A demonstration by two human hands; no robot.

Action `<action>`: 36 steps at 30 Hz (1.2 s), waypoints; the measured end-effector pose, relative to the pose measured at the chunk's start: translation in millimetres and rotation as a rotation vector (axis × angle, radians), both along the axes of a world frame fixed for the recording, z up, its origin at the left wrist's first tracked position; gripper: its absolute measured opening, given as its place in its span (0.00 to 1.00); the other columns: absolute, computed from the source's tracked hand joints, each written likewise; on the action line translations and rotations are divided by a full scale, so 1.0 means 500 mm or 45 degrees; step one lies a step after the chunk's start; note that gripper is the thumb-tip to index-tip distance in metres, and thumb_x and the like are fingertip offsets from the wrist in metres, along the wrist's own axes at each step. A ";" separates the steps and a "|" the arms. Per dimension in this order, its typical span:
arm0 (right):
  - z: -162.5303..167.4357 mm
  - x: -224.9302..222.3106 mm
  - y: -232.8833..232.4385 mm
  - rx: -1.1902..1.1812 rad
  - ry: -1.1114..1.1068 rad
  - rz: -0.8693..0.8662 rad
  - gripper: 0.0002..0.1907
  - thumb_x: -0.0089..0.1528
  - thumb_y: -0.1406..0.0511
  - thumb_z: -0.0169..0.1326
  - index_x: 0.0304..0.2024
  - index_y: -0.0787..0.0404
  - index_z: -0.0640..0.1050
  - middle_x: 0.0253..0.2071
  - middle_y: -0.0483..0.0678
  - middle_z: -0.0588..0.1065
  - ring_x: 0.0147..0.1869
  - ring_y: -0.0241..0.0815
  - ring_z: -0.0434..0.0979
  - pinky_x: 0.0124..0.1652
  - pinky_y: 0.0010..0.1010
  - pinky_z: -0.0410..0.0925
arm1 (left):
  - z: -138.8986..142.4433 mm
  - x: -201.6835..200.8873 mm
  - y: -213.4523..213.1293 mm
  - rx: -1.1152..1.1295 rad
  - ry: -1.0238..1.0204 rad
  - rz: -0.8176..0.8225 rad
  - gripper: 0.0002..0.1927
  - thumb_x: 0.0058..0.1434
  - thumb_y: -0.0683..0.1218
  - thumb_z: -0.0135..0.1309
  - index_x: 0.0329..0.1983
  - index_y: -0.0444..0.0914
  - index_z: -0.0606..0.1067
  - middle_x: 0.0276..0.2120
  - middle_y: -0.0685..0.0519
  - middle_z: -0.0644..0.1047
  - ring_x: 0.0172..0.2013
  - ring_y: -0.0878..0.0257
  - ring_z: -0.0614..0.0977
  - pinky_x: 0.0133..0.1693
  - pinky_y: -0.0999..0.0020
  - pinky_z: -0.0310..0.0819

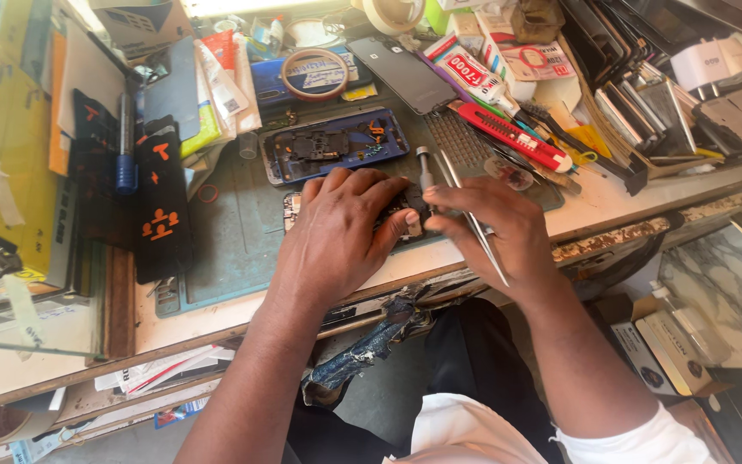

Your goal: The person disassembles a smartphone by removing screws and prying open the casing. They manipulate internal components, including the battery and ribbon cables, using tweezers and a screwdriver. The person then reassembles the phone, securing the back cover and testing the device.

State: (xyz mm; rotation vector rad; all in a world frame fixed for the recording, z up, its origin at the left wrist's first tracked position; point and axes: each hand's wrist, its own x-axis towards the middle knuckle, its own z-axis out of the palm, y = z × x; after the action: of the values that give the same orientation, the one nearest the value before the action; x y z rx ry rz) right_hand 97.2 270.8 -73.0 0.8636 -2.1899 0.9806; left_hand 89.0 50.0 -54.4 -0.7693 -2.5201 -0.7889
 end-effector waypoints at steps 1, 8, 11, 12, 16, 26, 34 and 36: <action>0.006 -0.008 0.000 0.059 0.022 0.069 0.19 0.58 0.69 0.68 0.51 0.59 0.79 0.44 0.51 0.80 0.46 0.46 0.82 0.46 0.34 0.74 | 0.000 -0.001 -0.001 0.000 -0.009 0.001 0.21 0.67 0.58 0.52 0.54 0.41 0.79 0.50 0.50 0.80 0.52 0.50 0.77 0.53 0.53 0.64; -0.005 -0.044 0.003 -0.056 -0.055 0.047 0.11 0.62 0.73 0.66 0.46 0.61 0.80 0.44 0.49 0.81 0.46 0.42 0.83 0.45 0.30 0.75 | -0.012 -0.001 -0.009 0.017 0.062 0.009 0.28 0.65 0.60 0.54 0.59 0.35 0.77 0.51 0.46 0.79 0.53 0.48 0.76 0.53 0.52 0.65; -0.012 -0.062 0.008 -0.478 -0.355 0.124 0.09 0.66 0.72 0.63 0.49 0.63 0.79 0.44 0.49 0.80 0.46 0.37 0.83 0.44 0.27 0.76 | -0.013 -0.002 -0.013 -0.005 0.042 0.013 0.30 0.64 0.60 0.55 0.59 0.34 0.76 0.50 0.45 0.79 0.53 0.48 0.76 0.53 0.52 0.65; -0.008 -0.077 0.010 -0.573 -0.400 0.125 0.10 0.66 0.72 0.63 0.49 0.63 0.78 0.44 0.49 0.81 0.45 0.36 0.83 0.43 0.26 0.76 | -0.014 -0.001 -0.015 -0.006 0.050 0.011 0.30 0.63 0.60 0.56 0.59 0.34 0.76 0.51 0.45 0.79 0.54 0.48 0.76 0.53 0.52 0.65; 0.033 -0.137 0.016 -0.863 -0.592 0.288 0.13 0.67 0.70 0.63 0.53 0.64 0.77 0.42 0.47 0.79 0.44 0.36 0.83 0.45 0.30 0.80 | -0.013 0.001 -0.016 -0.009 0.081 -0.015 0.29 0.61 0.59 0.58 0.57 0.34 0.77 0.52 0.46 0.79 0.54 0.49 0.76 0.54 0.53 0.65; 0.139 -0.249 -0.096 -0.361 -0.754 0.438 0.14 0.66 0.67 0.62 0.53 0.61 0.79 0.40 0.46 0.80 0.39 0.33 0.82 0.36 0.24 0.76 | -0.009 0.003 -0.019 -0.048 0.067 -0.006 0.27 0.60 0.59 0.59 0.53 0.34 0.79 0.52 0.47 0.79 0.54 0.51 0.76 0.55 0.55 0.64; 0.081 -0.319 -0.176 -0.047 -0.619 0.567 0.12 0.62 0.66 0.67 0.48 0.61 0.82 0.42 0.43 0.78 0.48 0.30 0.77 0.47 0.24 0.71 | -0.007 -0.013 -0.024 -0.055 0.023 -0.001 0.28 0.59 0.59 0.60 0.53 0.35 0.78 0.52 0.47 0.79 0.53 0.51 0.75 0.54 0.55 0.64; 0.058 -0.337 -0.183 -0.010 -0.622 0.571 0.12 0.62 0.65 0.67 0.47 0.60 0.82 0.44 0.43 0.79 0.49 0.30 0.77 0.50 0.24 0.71 | -0.011 -0.017 -0.028 -0.058 0.014 0.000 0.27 0.59 0.58 0.60 0.53 0.35 0.78 0.52 0.47 0.79 0.53 0.51 0.75 0.54 0.55 0.64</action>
State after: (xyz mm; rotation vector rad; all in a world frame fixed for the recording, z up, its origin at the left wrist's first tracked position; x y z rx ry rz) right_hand -71.3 179.2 -43.9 1.2508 -2.4328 1.5498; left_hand 80.5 36.1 -60.1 -0.7864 -2.5362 -0.7275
